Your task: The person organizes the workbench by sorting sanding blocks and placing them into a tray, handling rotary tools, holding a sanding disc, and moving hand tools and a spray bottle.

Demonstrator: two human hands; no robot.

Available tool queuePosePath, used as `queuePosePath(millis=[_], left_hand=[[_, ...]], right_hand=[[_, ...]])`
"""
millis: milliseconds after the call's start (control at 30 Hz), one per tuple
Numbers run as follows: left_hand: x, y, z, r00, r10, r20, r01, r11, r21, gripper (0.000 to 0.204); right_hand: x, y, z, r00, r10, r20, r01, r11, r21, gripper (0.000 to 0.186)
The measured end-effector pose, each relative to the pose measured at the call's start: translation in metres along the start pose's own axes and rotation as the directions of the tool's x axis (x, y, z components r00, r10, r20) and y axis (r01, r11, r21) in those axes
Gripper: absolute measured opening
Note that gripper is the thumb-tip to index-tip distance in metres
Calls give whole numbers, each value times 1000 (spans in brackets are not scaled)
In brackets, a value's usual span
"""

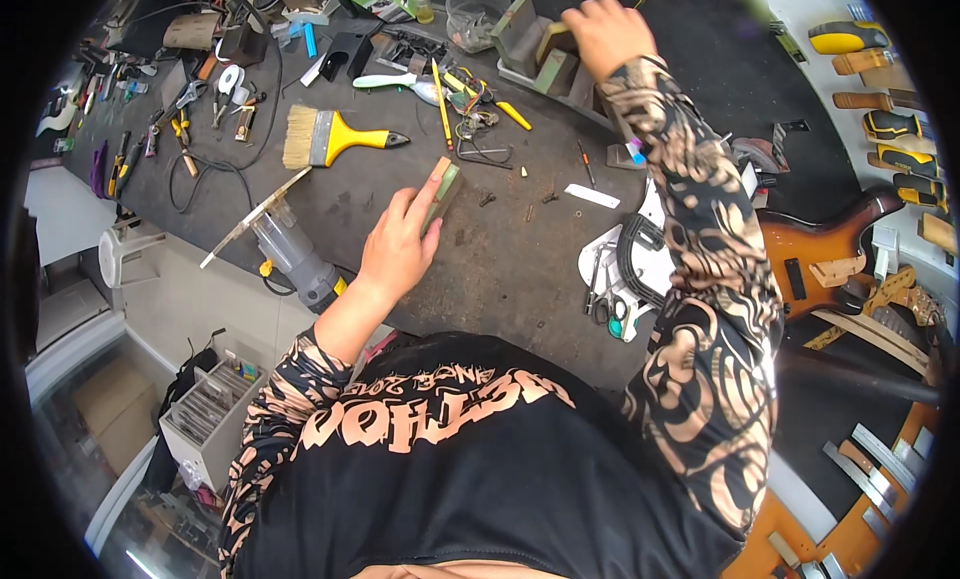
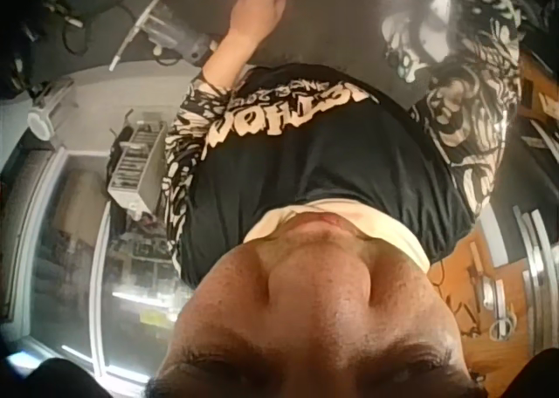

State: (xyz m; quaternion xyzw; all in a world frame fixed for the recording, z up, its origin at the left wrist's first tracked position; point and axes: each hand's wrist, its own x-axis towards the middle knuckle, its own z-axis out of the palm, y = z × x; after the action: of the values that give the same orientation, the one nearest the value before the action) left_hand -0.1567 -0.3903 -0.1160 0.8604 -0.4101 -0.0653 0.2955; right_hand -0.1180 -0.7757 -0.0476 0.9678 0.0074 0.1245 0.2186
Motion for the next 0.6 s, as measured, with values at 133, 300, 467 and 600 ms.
queuePosePath(millis=[133,300,467,600], left_hand=[[2,-8,-1,1000,-9,-29,6,996,-87,69],[3,-30,0,981,-185,-57,143,894,-426,74],[10,-36,-12,930,-270,249,354,478,-804,63],[10,-39,-11,909,-210,360,416,394,-819,59]], right_hand=[[-51,-11,-64,916,239,-323,-156,953,260,26],[-149,-91,-89,870,446,211,-384,343,857,31],[-151,-142,-106,917,37,397,-399,97,912,34],[-121,-160,-103,906,-84,415,-410,70,909,32]])
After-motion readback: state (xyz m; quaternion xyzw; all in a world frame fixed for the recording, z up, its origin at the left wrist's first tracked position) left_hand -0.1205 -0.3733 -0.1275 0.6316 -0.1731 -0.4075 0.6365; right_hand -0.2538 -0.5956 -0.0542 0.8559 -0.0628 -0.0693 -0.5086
